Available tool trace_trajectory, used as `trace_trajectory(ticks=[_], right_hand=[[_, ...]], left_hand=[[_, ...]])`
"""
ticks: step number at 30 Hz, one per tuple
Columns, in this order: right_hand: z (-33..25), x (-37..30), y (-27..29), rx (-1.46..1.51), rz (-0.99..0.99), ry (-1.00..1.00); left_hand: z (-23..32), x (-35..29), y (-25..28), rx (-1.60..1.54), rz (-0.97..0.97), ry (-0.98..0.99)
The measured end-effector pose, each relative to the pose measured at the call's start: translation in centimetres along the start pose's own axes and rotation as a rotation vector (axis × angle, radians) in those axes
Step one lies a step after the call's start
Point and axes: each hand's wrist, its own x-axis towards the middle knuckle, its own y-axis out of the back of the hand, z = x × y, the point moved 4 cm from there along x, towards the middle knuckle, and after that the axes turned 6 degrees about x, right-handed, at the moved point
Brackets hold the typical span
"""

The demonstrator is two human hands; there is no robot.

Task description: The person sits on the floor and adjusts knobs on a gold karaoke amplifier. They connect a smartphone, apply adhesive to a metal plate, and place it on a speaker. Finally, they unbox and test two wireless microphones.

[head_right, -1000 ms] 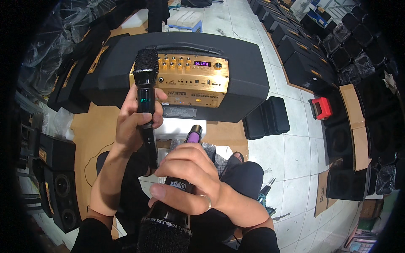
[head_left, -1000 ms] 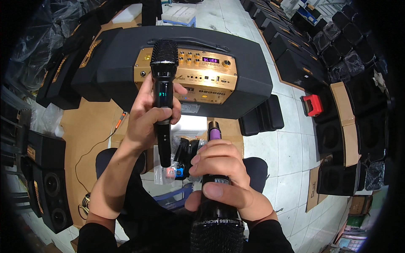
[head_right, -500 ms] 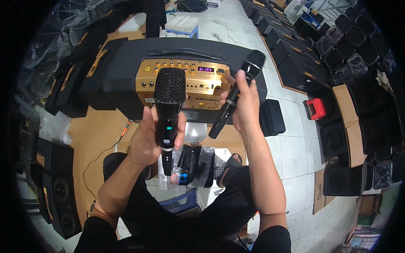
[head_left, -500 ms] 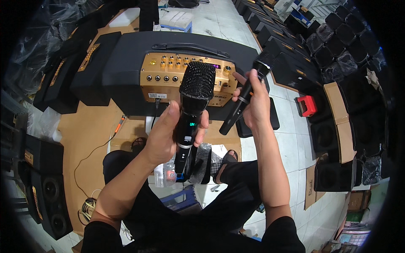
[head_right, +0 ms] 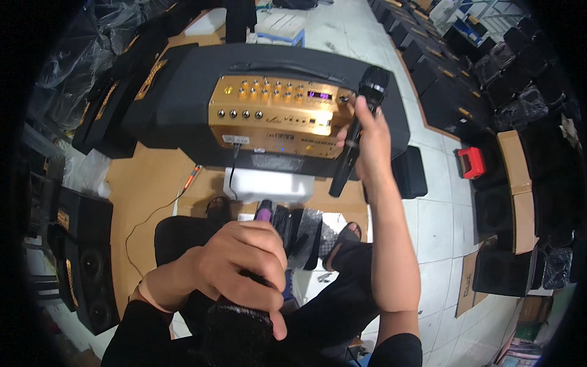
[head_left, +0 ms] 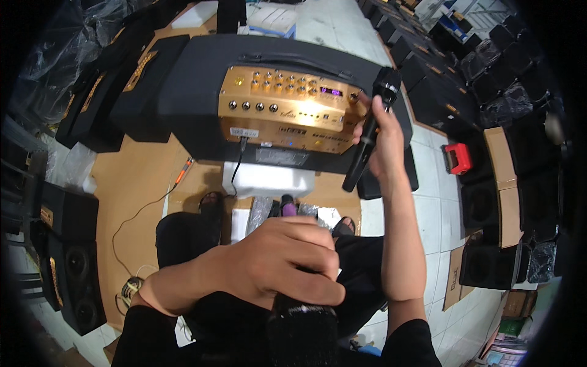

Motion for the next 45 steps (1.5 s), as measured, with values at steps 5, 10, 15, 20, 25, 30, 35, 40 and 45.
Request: trace_trajectory(ticks=[5, 10, 15, 20, 25, 30, 35, 40, 45], right_hand=[[-1.1, 0.2, 0.0, 0.084, 0.09, 0.07], [-0.7, 0.1, 0.4, 0.098, 0.004, 0.039], [-0.9, -1.0, 0.9, 0.121, 0.093, 0.063], [-1.4, -1.7, 2.6, 0.248, 0.11, 0.012], [-1.0, -1.4, 4.7, 0.13, 0.113, 0.037], [-0.9, -1.6, 5.4, 0.094, 0.105, 0.047], [-1.0, -1.9, 5.1, 0.046, 0.06, 0.061], [-0.9, -2.0, 5.1, 0.064, 0.051, 0.06], [-0.8, -1.9, 5.3, 0.07, 0.054, 0.063]], left_hand=[[0.4, -0.4, -0.4, 0.081, -0.004, -0.044], [0.3, -0.1, 0.0, 0.15, 0.016, -0.065], [0.0, -0.6, -0.1, 0.197, 0.057, -0.082], [0.2, -0.5, 0.7, 0.24, 0.07, -0.045], [0.1, -0.8, 0.9, 0.242, 0.086, -0.029], [0.1, -0.7, 1.0, 0.233, 0.095, -0.015], [-0.1, -0.9, 0.8, 0.259, 0.1, -0.035], [-0.3, -0.7, 0.5, 0.245, 0.102, -0.035], [-0.3, -0.4, 0.5, 0.204, 0.085, -0.013]])
